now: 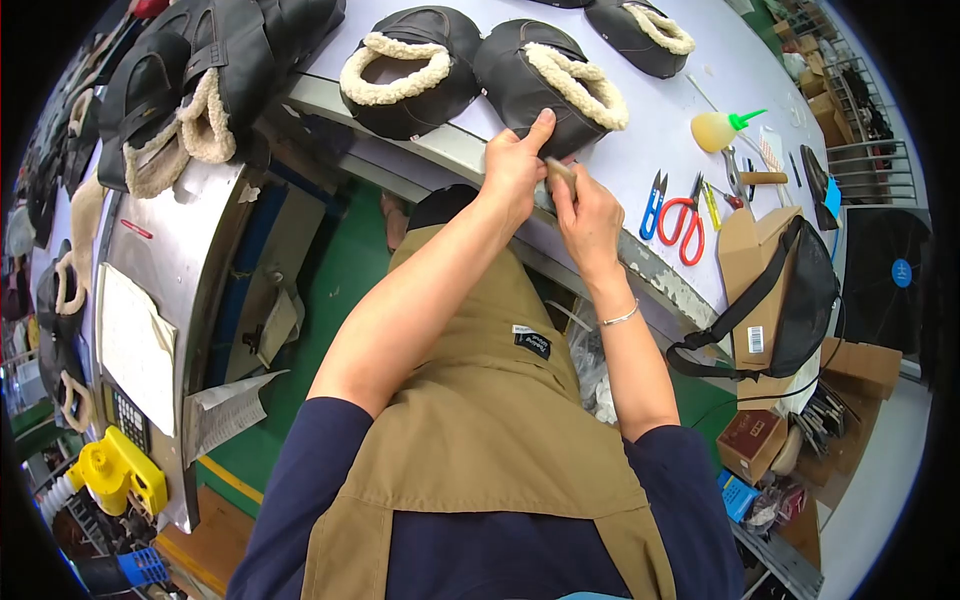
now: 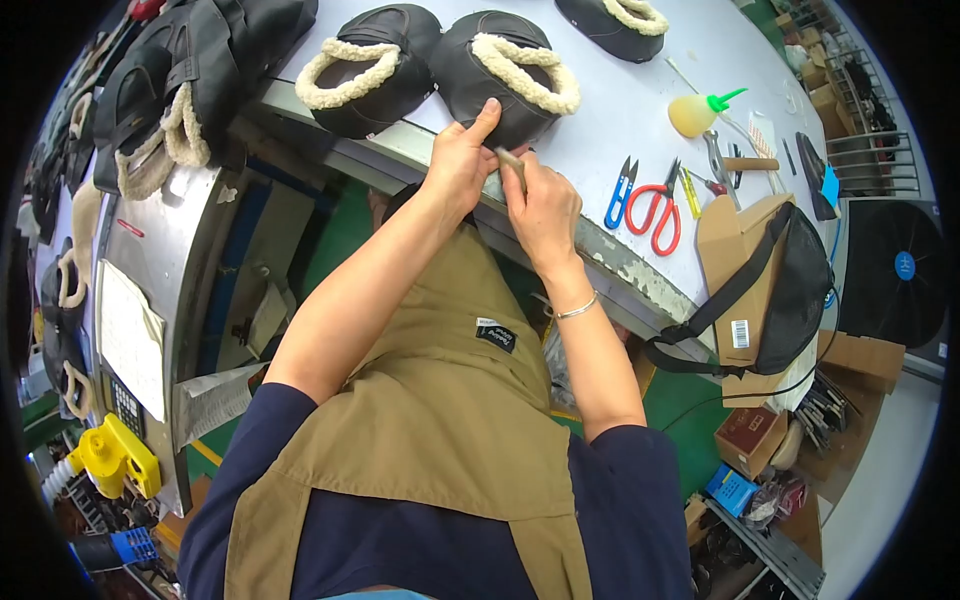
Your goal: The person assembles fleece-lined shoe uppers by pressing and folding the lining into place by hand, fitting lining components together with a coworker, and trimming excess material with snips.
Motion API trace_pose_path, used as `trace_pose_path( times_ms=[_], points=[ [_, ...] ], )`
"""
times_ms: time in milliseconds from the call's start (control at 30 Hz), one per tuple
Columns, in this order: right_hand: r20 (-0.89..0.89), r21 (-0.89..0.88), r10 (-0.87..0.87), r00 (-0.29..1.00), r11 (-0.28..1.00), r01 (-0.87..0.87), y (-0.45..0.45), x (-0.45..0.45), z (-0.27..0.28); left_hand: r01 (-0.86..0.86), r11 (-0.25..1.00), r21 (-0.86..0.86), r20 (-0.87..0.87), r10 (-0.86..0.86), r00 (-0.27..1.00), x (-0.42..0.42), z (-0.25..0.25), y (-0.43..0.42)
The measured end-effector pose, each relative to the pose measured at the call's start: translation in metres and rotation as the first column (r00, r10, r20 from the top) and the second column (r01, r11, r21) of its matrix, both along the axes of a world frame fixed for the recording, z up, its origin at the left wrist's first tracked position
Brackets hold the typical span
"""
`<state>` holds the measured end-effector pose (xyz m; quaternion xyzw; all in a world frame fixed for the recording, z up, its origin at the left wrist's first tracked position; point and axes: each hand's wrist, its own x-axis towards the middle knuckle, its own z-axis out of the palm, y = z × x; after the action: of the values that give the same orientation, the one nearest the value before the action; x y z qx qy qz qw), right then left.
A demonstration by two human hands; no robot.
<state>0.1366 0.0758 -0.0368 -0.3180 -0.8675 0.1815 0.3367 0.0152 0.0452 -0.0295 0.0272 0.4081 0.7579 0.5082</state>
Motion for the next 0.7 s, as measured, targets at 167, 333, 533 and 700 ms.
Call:
trace_pose_path(
  times_ms=[167,333,533,700],
  points=[
    [-0.095,-0.073,-0.123,0.988,0.991,0.117,0.007,0.004,0.025,-0.054,0.995,0.08,0.068,0.048,0.997,0.004,0.002,0.002],
    [0.058,-0.063,-0.006,0.998,0.998,0.009,0.008,-0.005,0.015,-0.017,1.0,0.014,-0.011,0.017,1.0,-0.002,-0.006,0.005],
    [-0.033,-0.067,-0.086,0.996,0.994,0.084,0.001,0.002,0.029,-0.01,0.997,0.071,0.023,0.008,1.0,0.001,-0.005,0.003],
    [0.049,-0.024,-0.05,0.998,0.998,0.051,0.005,-0.007,0.021,-0.042,0.999,0.004,0.005,0.042,0.999,0.001,-0.004,0.004]
  ],
)
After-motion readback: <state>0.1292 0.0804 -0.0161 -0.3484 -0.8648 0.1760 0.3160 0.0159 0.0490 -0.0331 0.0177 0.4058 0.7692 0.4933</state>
